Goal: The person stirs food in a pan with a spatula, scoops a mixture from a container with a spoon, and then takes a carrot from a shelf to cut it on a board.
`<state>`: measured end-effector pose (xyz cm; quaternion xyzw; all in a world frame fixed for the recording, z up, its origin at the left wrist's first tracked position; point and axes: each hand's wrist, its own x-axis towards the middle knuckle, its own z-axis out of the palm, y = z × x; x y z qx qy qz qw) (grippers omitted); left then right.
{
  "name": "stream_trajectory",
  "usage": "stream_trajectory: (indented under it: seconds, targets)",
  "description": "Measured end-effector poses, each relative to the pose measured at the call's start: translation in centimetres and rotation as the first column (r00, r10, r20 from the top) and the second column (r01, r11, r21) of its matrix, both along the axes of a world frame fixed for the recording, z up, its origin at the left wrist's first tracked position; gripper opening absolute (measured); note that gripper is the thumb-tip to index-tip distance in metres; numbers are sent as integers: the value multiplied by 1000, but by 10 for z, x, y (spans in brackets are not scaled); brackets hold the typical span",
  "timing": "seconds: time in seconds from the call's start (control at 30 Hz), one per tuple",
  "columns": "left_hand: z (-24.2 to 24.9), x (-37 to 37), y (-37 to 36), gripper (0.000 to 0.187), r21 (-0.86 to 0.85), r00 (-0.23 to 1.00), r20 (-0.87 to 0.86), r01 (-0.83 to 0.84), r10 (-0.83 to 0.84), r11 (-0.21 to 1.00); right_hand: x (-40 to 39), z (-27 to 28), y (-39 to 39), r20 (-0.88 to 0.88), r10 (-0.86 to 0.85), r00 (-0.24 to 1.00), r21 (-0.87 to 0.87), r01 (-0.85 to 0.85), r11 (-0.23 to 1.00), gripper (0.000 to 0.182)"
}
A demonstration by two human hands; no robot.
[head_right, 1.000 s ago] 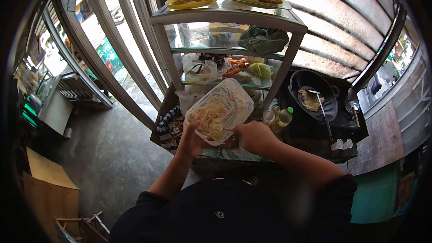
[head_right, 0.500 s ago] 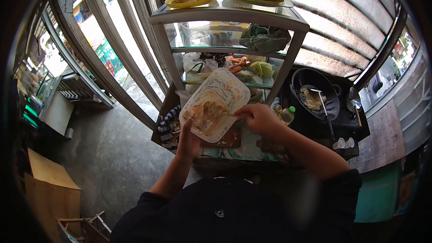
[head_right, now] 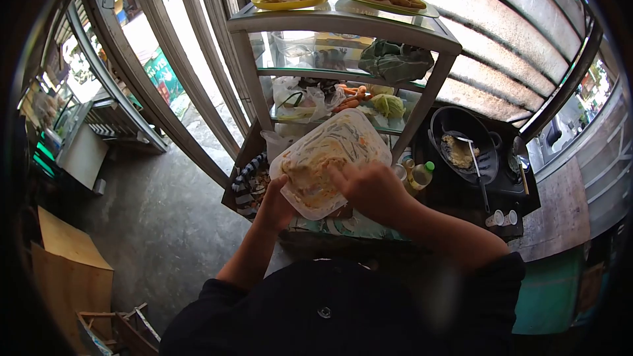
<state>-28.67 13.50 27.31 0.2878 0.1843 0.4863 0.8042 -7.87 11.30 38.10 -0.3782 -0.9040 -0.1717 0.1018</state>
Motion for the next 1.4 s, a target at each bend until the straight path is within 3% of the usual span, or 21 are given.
stream_trajectory:
  seconds: [0.03, 0.1, 0.23, 0.3, 0.43, 0.5, 0.63, 0.7, 0.8, 0.93, 1.03, 1.1, 1.13, 1.27, 1.33, 1.4]
  targets:
    - [0, -1, 1, 74, -14, 999, 32, 40, -39, 999, 0, 1, -3, 2, 8, 1000, 2, -8, 1000, 27]
    - [3, -4, 0, 74, 0, 1000, 16, 3, -3, 1000, 6, 12, -11, 123, 114, 986, -152, -95, 984, 31]
    - [4, -8, -3, 72, -38, 999, 11, -46, 46, 998, 22, 35, -4, 65, 83, 994, -182, -70, 981, 31]
    - [2, -6, -3, 72, -16, 999, -17, -50, 50, 999, 20, 40, 1, 5, -69, 998, -78, 69, 995, 31]
    - [7, -3, -6, 73, 36, 995, -66, -67, 69, 997, 9, 11, 0, 3, -174, 985, -25, 174, 984, 31]
    - [4, -5, 1, 76, 57, 997, -35, -69, 71, 996, 7, 6, -9, 68, 2, 998, -149, 8, 989, 33]
    - [5, -6, 0, 79, 39, 996, -5, -94, 95, 995, 20, 19, -10, 85, 93, 992, -196, -75, 978, 34]
    - [1, -5, 0, 78, 53, 995, -24, -99, 101, 994, 28, 21, -1, -31, -78, 996, -77, 75, 994, 49]
    - [-2, 0, 2, 78, 88, 993, -6, -118, 119, 989, 23, 18, 0, -57, -170, 984, -44, 167, 985, 40]
    - [-3, -3, 8, 77, 59, 992, -6, -122, 123, 991, 17, 11, -21, 46, -112, 993, -97, 116, 989, 43]
    - [0, -1, 2, 76, 77, 993, 8, -119, 119, 990, 29, 26, -17, 17, -61, 998, -224, 63, 973, 45]
    - [-1, 0, 1, 76, 73, 993, 8, -119, 119, 990, 39, 26, -9, -138, -282, 949, -151, 262, 953, 47]
    - [-1, 0, 1, 77, 74, 993, 8, -121, 121, 990, 39, 19, -11, -138, -284, 949, -150, 264, 953, 47]
    - [-1, 1, 3, 72, 99, 983, -33, -175, 179, 980, 34, 4, -26, -111, -219, 969, -207, 193, 959, 49]
    - [-3, 3, 3, 78, 86, 989, 55, -140, 136, 986, 34, 11, -28, -114, -183, 976, -250, 150, 957, 49]
    - [0, 4, 0, 78, 89, 989, 34, -144, 141, 986, 38, 17, -25, -272, -208, 940, -246, 141, 959, 48]
